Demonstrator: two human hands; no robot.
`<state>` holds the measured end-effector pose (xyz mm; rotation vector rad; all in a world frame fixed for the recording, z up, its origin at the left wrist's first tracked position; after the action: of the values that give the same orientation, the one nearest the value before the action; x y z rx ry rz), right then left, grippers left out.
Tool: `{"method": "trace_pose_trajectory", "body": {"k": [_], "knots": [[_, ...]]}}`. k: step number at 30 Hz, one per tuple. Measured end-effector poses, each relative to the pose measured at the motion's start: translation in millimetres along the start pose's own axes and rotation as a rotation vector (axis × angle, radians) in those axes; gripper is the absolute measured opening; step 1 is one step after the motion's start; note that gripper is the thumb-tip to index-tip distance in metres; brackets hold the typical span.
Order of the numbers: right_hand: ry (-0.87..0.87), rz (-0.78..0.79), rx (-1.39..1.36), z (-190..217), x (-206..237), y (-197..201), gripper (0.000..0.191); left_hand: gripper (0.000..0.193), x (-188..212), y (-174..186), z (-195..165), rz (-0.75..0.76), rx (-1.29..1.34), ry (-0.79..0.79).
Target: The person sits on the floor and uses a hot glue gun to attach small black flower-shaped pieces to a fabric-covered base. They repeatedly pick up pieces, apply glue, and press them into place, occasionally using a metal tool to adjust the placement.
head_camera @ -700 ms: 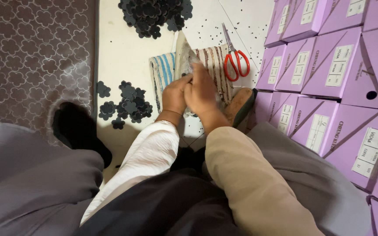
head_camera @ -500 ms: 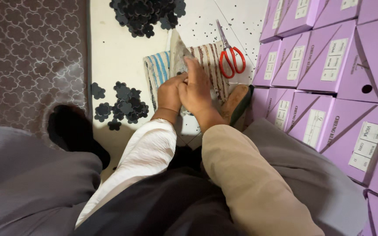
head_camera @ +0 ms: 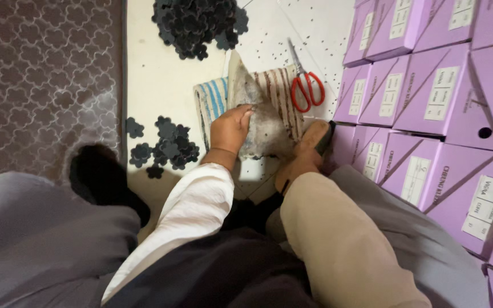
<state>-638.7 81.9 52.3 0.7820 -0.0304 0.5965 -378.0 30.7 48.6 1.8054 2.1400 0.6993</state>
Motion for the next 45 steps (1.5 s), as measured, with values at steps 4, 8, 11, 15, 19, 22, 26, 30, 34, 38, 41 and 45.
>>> {"method": "trace_pose_trajectory", "body": {"k": [4, 8, 11, 15, 19, 22, 26, 30, 34, 38, 41, 45], "knots": [[-0.17, -0.001, -0.046, -6, -16, -43, 0.057, 0.019, -52, 12, -8, -0.022, 0.012, 0.016], [-0.219, 0.003, -0.088, -12, -22, -54, 0.057, 0.018, -80, 32, -4, -0.046, 0.015, 0.009], [-0.246, 0.002, -0.123, -35, -6, -54, 0.058, 0.017, -68, 42, 6, -0.047, 0.023, 0.03], [-0.275, -0.006, -0.157, -72, 11, -28, 0.058, 0.017, -20, 29, 10, -0.057, 0.035, 0.003], [-0.273, 0.02, -0.17, -102, 35, -7, 0.058, 0.017, 29, 22, 21, -0.056, 0.023, 0.019], [-0.283, 0.025, -0.179, -111, 53, -4, 0.059, 0.018, 44, 33, 32, -0.064, 0.021, 0.014], [-0.295, 0.026, -0.185, -117, 54, 6, 0.059, 0.018, 50, 37, 33, -0.059, 0.029, 0.02], [-0.31, 0.042, -0.199, -139, 41, 38, 0.059, 0.017, 85, 4, 8, -0.014, 0.025, 0.026], [-0.324, 0.081, -0.194, -161, 25, 67, 0.06, 0.016, 125, -23, -10, -0.059, 0.016, -0.021], [-0.319, 0.127, -0.185, -166, 1, 89, 0.06, 0.015, 142, -58, -24, -0.051, -0.008, -0.06], [-0.295, 0.174, -0.183, -164, -6, 98, 0.06, 0.013, 163, -82, -32, -0.031, -0.046, -0.054], [-0.204, 0.213, -0.182, -147, 21, 111, 0.061, 0.012, 177, -74, -24, -0.03, -0.058, -0.069]]}}
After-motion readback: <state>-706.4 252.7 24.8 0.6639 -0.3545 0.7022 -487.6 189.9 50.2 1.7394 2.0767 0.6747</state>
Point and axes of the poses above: each hand's wrist, its own x-axis away from the middle knuckle, its own y-axis out of the back of the hand, z = x × y, the point moved 3 cm from there along -x, towards the middle knuckle, and after that the axes turned 12 degrees about y, right-handed, at the moved point
